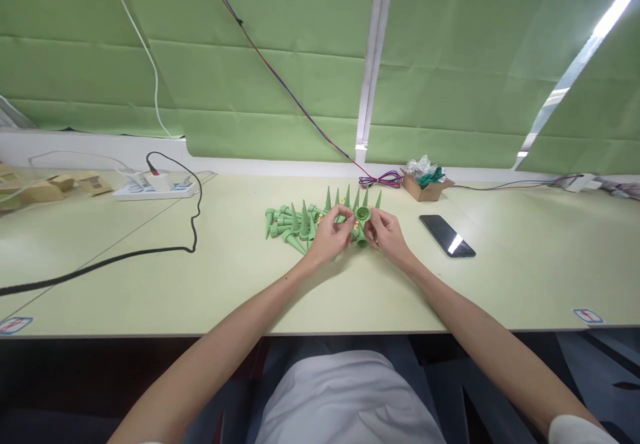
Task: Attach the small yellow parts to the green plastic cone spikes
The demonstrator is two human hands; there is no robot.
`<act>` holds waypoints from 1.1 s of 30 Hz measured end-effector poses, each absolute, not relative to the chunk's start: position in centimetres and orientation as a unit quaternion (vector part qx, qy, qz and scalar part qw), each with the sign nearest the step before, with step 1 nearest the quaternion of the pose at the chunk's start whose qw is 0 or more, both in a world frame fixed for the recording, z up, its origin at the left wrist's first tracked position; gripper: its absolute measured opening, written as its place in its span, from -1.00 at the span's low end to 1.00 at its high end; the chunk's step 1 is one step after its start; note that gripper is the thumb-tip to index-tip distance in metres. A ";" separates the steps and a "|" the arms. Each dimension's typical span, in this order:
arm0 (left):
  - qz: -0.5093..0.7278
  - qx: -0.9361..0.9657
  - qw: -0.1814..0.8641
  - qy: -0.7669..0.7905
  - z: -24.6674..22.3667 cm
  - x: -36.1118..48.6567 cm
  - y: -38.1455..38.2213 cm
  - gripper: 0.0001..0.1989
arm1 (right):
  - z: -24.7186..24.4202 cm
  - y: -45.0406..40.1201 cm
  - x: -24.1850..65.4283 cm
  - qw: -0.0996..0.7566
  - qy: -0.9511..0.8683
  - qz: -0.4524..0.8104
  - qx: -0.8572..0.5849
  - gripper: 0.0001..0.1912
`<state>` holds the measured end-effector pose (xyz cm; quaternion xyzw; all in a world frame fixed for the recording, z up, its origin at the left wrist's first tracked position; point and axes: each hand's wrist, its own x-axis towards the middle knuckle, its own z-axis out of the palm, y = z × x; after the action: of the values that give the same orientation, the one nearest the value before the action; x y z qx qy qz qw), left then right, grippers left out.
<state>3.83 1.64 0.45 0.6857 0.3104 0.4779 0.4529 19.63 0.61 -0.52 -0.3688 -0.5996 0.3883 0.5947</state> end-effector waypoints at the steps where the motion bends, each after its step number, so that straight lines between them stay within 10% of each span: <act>1: 0.474 0.677 0.466 0.317 0.4 3.8 1.8 -0.65 | -0.5 0.6 19.7 0.594 -0.602 0.383 -0.371 -0.44; 18: 0.398 0.639 0.590 0.292 0.4 3.7 2.4 -0.52 | -0.8 0.9 20.1 0.561 -0.640 0.379 -0.364 -0.48; 33: 0.438 0.802 0.296 0.280 -0.6 3.6 1.9 -0.77 | -0.9 1.0 20.3 0.555 -0.597 0.405 -0.413 -0.39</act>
<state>3.59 1.90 -0.61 0.8018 0.2797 0.4376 0.2957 20.34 1.02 -0.85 -0.4133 -0.5973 0.4049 0.5554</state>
